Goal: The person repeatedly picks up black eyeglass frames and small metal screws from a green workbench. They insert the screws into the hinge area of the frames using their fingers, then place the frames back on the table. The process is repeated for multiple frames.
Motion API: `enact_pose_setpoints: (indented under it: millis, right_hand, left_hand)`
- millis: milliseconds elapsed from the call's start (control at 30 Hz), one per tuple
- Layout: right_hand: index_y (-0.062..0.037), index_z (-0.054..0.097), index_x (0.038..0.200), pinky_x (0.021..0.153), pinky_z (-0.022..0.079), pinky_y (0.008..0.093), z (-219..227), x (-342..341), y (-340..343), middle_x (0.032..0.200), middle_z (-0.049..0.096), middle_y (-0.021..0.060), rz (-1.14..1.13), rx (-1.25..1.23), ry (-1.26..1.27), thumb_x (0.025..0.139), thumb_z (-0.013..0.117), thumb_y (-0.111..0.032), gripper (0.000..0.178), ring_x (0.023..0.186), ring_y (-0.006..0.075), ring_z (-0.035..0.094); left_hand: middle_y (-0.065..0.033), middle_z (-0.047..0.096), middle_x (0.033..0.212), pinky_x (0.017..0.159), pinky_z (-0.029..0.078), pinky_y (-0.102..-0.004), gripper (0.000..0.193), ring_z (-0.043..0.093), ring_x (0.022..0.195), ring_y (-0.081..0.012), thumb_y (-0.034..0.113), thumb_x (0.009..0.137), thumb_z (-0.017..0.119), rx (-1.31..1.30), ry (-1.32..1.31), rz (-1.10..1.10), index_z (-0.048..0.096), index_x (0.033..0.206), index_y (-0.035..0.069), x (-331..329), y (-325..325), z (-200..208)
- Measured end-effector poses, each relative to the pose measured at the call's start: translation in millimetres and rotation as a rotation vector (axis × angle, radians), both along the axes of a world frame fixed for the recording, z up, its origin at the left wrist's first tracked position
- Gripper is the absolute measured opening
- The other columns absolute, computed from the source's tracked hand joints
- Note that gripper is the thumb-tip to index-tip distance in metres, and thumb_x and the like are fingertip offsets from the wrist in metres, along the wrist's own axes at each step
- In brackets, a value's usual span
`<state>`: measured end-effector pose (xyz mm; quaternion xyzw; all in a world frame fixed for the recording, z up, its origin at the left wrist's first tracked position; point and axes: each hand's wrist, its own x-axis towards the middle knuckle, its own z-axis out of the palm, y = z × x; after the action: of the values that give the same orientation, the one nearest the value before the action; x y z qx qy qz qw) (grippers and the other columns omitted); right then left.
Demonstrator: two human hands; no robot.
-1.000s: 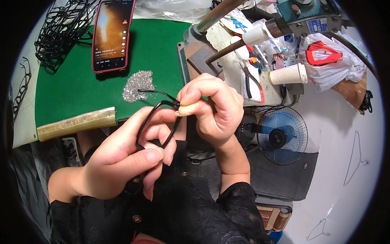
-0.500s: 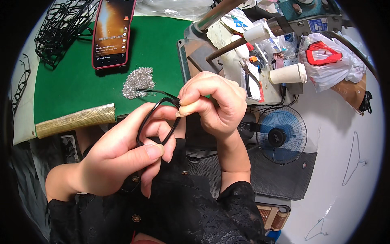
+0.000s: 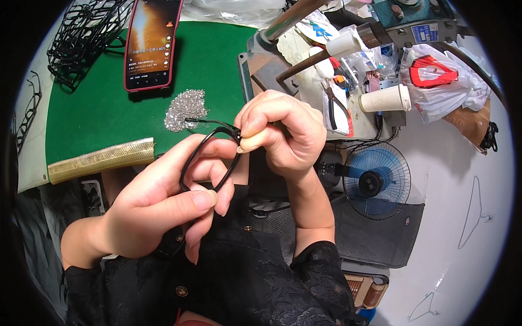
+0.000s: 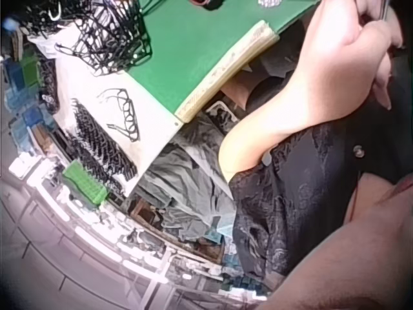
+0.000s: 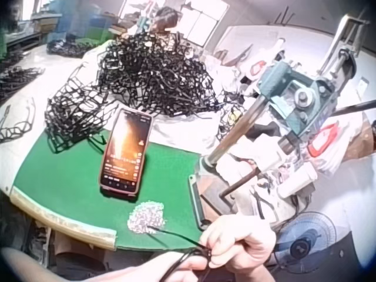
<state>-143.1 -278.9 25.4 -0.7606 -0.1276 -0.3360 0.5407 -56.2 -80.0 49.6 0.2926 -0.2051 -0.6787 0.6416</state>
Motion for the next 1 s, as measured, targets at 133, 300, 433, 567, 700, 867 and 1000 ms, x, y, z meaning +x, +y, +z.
enact_pose_setpoints:
  millis: [133, 300, 433, 567, 700, 867, 1000]
  right_hand:
    - [0.0022, 0.057, 0.078, 0.056, 0.05, 0.0282, -1, 2, 0, 0.067, 0.061, 0.0094, 0.031, -0.002, -0.009, 0.084, 0.07, -0.013, 0.02, 0.06, 0.0186, 0.06]
    - [0.0026, 0.053, 0.087, 0.061, 0.051, 0.0285, -7, 1, -2, 0.071, 0.06, 0.0104, 0.046, 0.135, -0.048, 0.087, 0.064, -0.004, 0.013, 0.065, 0.0172, 0.06]
    - [0.0008, 0.047, 0.101, 0.063, 0.049, 0.0239, -11, 3, -11, 0.079, 0.058, 0.0089, -0.061, 0.269, -0.102, 0.087, 0.063, -0.001, 0.022, 0.067, 0.0125, 0.058]
    - [-0.0039, 0.048, 0.108, 0.054, 0.04, 0.0198, -10, 3, -31, 0.076, 0.058, 0.0052, -0.193, 0.326, -0.167, 0.091, 0.065, -0.02, 0.029, 0.065, 0.0102, 0.054]
    - [-0.005, 0.05, 0.105, 0.056, 0.039, 0.0198, -19, -12, -46, 0.074, 0.056, 0.0026, -0.277, 0.488, -0.116, 0.095, 0.06, -0.021, 0.022, 0.066, 0.009, 0.054]
    - [-0.0055, 0.052, 0.101, 0.057, 0.036, 0.0194, -23, -34, -55, 0.073, 0.057, 0.0002, -0.408, 0.478, -0.017, 0.096, 0.057, -0.018, 0.014, 0.064, 0.0081, 0.054]
    - [-0.005, 0.053, 0.1, 0.056, 0.036, 0.0205, -28, -45, -62, 0.071, 0.057, 0.0007, -0.515, 0.43, -0.012, 0.097, 0.055, -0.017, 0.013, 0.063, 0.0087, 0.054]
  left_hand:
    - [-0.011, 0.052, 0.094, 0.048, 0.049, -0.0235, 0.045, 0.054, 0.057, -0.0119, 0.007, 0.094, 0.046, -0.018, -0.006, 0.029, 0.029, 0.135, -0.001, -1, 1, -1]
    - [-0.0116, 0.052, 0.09, 0.047, 0.05, -0.0234, 0.042, 0.053, 0.055, -0.0111, 0.007, 0.095, 0.044, -0.048, 0.021, 0.087, 0.031, 0.134, -0.002, -4, -6, 2]
    - [-0.0109, 0.052, 0.089, 0.045, 0.052, -0.0251, 0.039, 0.053, 0.057, -0.011, 0.009, 0.096, 0.046, -0.051, -0.065, 0.094, 0.032, 0.131, -0.002, 1, -30, 11]
    - [-0.0074, 0.054, 0.088, 0.044, 0.051, -0.0262, 0.035, 0.053, 0.058, -0.0112, 0.012, 0.094, 0.048, -0.095, -0.148, 0.151, 0.037, 0.124, -0.002, 7, -72, 18]
    - [-0.007, 0.057, 0.086, 0.05, 0.051, -0.0281, 0.035, 0.053, 0.06, -0.0113, 0.011, 0.093, 0.05, -0.108, -0.318, 0.248, 0.038, 0.124, -0.003, 13, -118, 30]
    - [-0.011, 0.057, 0.087, 0.055, 0.05, -0.0295, 0.037, 0.053, 0.063, -0.0134, 0.007, 0.09, 0.054, -0.124, -0.289, 0.352, 0.037, 0.122, -0.002, 10, -157, 43]
    - [-0.0124, 0.058, 0.087, 0.056, 0.051, -0.0302, 0.036, 0.054, 0.063, -0.0141, 0.005, 0.088, 0.054, -0.159, -0.263, 0.447, 0.037, 0.119, -0.002, 2, -171, 43]
